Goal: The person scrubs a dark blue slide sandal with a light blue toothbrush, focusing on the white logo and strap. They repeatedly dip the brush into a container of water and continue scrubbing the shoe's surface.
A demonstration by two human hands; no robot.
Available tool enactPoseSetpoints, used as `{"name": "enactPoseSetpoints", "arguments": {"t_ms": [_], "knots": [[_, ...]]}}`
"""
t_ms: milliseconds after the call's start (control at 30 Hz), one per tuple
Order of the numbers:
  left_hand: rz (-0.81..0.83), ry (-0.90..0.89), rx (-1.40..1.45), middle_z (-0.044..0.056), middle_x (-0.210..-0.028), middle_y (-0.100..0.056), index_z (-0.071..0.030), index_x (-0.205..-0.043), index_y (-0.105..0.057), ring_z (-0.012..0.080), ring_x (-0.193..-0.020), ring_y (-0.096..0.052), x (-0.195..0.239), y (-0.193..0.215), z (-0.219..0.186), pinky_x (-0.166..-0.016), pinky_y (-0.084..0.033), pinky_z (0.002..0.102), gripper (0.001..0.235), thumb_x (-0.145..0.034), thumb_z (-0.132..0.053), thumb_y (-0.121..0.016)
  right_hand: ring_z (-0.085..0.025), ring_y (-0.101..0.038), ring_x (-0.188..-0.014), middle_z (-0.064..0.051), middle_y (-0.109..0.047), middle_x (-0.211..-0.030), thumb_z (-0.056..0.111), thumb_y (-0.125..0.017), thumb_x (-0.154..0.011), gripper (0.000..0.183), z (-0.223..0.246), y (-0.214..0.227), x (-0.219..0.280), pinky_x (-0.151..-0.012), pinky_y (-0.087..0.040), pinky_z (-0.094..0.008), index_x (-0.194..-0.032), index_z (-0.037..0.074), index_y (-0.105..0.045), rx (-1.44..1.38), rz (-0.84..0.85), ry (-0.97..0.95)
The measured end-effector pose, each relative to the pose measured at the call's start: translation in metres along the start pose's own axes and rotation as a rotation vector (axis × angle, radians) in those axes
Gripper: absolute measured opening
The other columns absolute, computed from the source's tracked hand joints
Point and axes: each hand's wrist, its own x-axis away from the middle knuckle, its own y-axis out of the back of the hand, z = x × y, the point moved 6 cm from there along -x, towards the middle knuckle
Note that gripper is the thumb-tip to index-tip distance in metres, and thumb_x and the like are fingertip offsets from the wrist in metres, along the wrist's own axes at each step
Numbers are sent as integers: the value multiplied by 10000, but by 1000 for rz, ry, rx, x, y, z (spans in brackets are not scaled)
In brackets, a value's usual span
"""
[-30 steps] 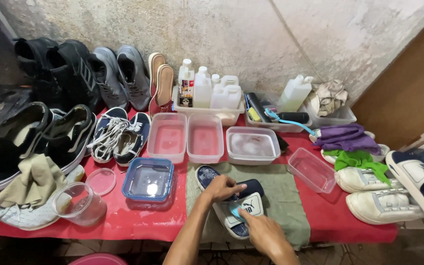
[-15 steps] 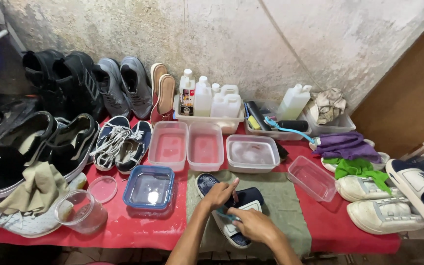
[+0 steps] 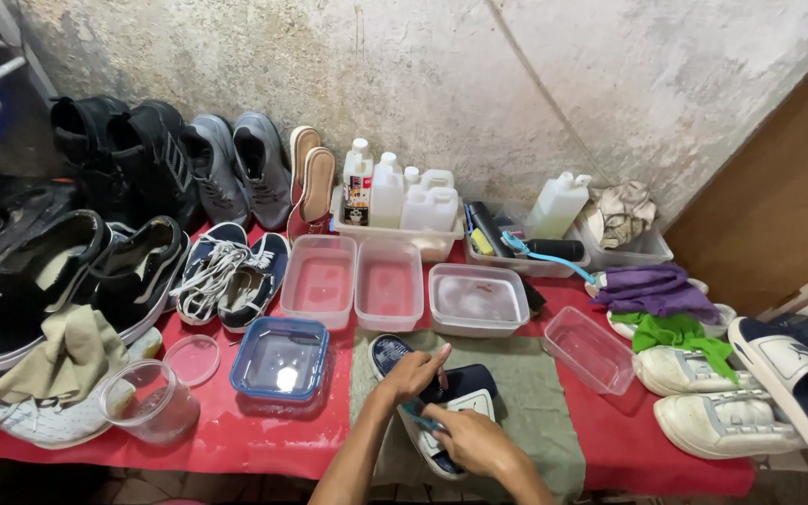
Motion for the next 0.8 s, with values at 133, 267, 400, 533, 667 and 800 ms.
{"name": "enactPoseSetpoints", "arguments": {"t_ms": [133, 267, 400, 533, 667, 800], "knots": [[44, 42, -56, 7, -557, -516, -146, -723, -760, 153, -578, -480, -7, -4, 11, -654, -365, 329, 740, -888, -783, -423, -389, -605, -1194, -100, -630, -1373, 331, -496, -1021, 516, -36, -15, 43, -930, -474, -469, -1522, 439, -441, 2, 65, -257], [92, -51, -136, -40, -666, -659, -192, -714, -693, 96, -667, -559, -18, -15, 25, -655, -418, 286, 365, -750, -519, -851, -493, -619, -1090, -233, -655, -1132, 335, -389, -1034, 586, -19, -28, 50, -894, -467, -561, -1563, 557, -274, 31, -5, -477], [98, -86, -152, -70, -610, -632, -198, -657, -699, 65, -614, -525, -15, -17, 24, -635, -413, 273, 362, -758, -507, -858, -450, -592, -1174, -190, -629, -1213, 350, -265, -1019, 675, 9, -42, 70, -966, -445, -525, -1592, 655, -80, -46, 50, -595], [92, -80, -120, -64, -594, -648, -190, -676, -758, 64, -590, -532, -16, -16, 24, -598, -394, 284, 354, -767, -521, -847, -344, -626, -1199, -111, -647, -1255, 370, -308, -1071, 697, 12, -39, 83, -1005, -464, -419, -1583, 673, 55, -11, 293, -719], [55, -72, -164, -5, -546, -615, -188, -696, -782, 95, -552, -523, -17, -18, 24, -602, -397, 305, 485, -893, -617, -668, -473, -626, -1079, -210, -654, -1138, 185, -307, -982, 743, 15, -34, 61, -892, -469, -538, -1622, 528, -150, -41, -16, -540], [79, -76, -134, -28, -502, -531, -170, -726, -802, 102, -509, -442, -6, -10, 11, -586, -357, 289, 448, -929, -553, -686, -292, -658, -1169, -85, -659, -1249, 416, -396, -1066, 734, 33, -48, 87, -961, -491, -361, -1549, 745, 48, -38, 216, -777]]}}
